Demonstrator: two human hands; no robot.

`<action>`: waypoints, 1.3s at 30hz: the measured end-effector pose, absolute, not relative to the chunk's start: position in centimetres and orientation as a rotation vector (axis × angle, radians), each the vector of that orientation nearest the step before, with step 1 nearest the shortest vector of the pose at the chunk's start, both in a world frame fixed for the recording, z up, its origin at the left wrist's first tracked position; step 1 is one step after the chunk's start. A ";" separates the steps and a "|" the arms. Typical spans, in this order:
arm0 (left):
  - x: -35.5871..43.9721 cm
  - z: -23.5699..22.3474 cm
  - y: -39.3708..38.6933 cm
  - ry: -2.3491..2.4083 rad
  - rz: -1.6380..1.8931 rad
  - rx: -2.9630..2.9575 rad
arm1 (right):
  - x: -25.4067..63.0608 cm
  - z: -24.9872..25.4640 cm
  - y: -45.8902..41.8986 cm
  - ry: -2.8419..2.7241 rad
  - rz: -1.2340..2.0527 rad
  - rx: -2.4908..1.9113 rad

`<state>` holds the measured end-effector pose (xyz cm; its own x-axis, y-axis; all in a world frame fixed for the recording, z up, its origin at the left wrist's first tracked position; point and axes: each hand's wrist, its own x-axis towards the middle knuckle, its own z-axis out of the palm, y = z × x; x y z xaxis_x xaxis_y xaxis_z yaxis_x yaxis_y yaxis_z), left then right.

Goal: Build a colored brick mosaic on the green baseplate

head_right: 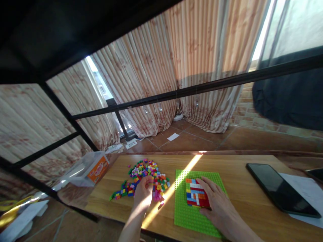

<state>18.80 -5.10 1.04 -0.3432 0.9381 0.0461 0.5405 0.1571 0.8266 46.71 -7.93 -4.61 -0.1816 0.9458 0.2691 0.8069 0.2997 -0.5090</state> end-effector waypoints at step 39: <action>14.7 0.0 -5.5 2.179 0.723 2.024 | 48.8 -6.0 -6.8 -2.123 0.196 -1.532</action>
